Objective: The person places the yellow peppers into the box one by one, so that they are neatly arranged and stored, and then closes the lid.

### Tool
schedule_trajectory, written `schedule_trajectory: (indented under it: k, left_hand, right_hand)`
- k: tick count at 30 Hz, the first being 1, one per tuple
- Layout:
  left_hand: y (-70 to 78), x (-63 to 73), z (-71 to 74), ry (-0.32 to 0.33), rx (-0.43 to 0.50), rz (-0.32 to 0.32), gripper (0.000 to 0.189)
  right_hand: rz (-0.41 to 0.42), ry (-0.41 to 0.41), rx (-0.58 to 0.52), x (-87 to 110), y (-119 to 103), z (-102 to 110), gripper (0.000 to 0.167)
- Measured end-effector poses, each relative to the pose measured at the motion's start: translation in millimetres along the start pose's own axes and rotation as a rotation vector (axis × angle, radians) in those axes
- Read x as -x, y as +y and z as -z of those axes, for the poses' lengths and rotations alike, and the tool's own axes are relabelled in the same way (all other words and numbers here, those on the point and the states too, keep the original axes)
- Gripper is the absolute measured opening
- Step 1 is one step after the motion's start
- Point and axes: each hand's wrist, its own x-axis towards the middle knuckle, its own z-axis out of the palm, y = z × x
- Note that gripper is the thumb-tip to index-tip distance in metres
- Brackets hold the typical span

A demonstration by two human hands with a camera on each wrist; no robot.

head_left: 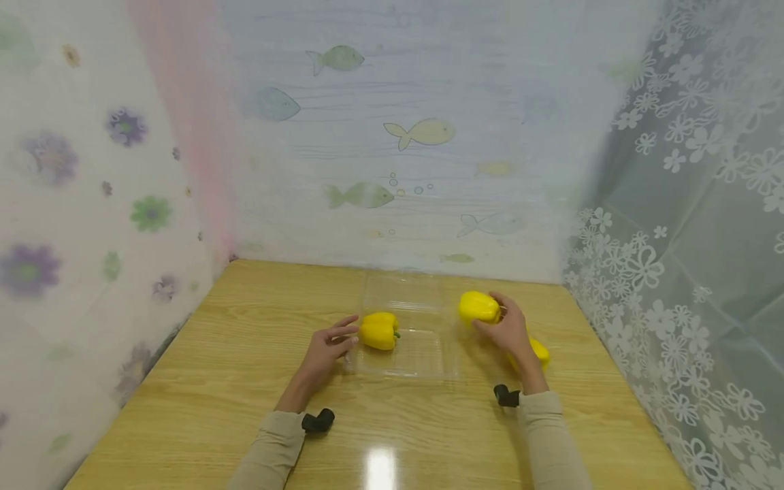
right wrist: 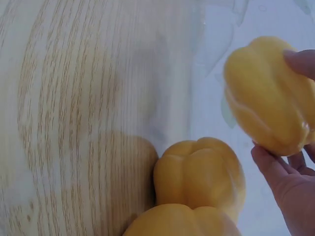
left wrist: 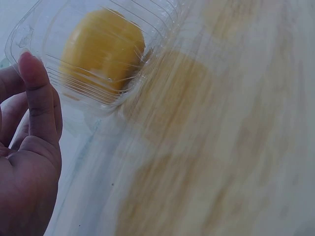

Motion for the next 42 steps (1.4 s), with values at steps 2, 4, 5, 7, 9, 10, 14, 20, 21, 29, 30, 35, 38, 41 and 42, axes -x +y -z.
schedule_trajectory:
  k: [2,4,5,7,9,10,14,20,21,29,30,35,38,41,42]
  left_hand:
    - [-0.5,-1.3,1.7,-0.003,0.006,-0.003,0.037]
    - [-1.4,-2.9,3.4,-0.01,0.008,-0.005,0.037]
    - [-1.8,-3.7,4.1,-0.011,0.007,-0.005,0.037]
    - [-2.4,-5.4,5.4,-0.016,0.008,-0.004,0.037]
    - [-2.6,-7.0,6.4,-0.018,0.009,-0.002,0.037]
    - [-2.7,-7.7,6.9,-0.018,0.008,-0.001,0.037]
    - [-2.8,-10.4,8.4,-0.02,-0.004,0.0,0.037]
    - [-3.5,-13.6,10.4,-0.016,-0.021,0.012,0.036]
    - [-3.7,-14.1,10.7,-0.014,-0.021,0.014,0.035]
    - [-4.3,-14.3,11.0,-0.01,-0.011,0.025,0.036]
    - [-4.1,-13.4,10.7,-0.01,-0.007,0.029,0.036]
    - [-3.7,-10.6,9.3,-0.009,0.014,0.034,0.036]
    - [-3.1,-10.3,8.5,-0.006,0.014,0.03,0.035]
    - [-1.8,-10.2,8.1,-0.004,0.008,0.028,0.035]
    - [-1.5,-10.3,7.9,-0.004,0.004,0.028,0.035]
  right_hand:
    - [-0.013,0.033,-0.025,-1.0,-0.5,-1.3,0.077]
    - [-0.031,0.058,-0.056,-1.3,-1.3,-2.8,0.076]
    - [-0.041,0.071,-0.075,-1.2,-1.7,-3.7,0.076]
    - [-0.048,0.096,-0.119,-0.9,-1.9,-5.5,0.073]
    - [-0.041,0.122,-0.175,-0.6,-2.9,-7.8,0.068]
    - [-0.03,0.14,-0.205,-0.5,-3.3,-9.3,0.066]
    - [0.047,0.225,-0.368,-0.9,-5.5,-14.2,0.058]
    - [0.196,0.277,-0.574,-1.0,-10.1,-18.6,0.058]
    - [0.212,0.277,-0.597,-0.7,-10.5,-19.2,0.058]
    - [0.211,0.239,-0.63,3.3,-10.6,-23.1,0.071]
    - [0.201,0.232,-0.623,3.8,-10.7,-23.8,0.071]
    - [0.163,0.213,-0.588,5.9,-13.8,-27.5,0.062]
    - [0.15,0.199,-0.58,7.6,-16.1,-30.2,0.057]
    - [0.139,0.173,-0.596,9.5,-18.1,-32.8,0.055]
    - [0.138,0.16,-0.604,9.8,-18.6,-33.8,0.054]
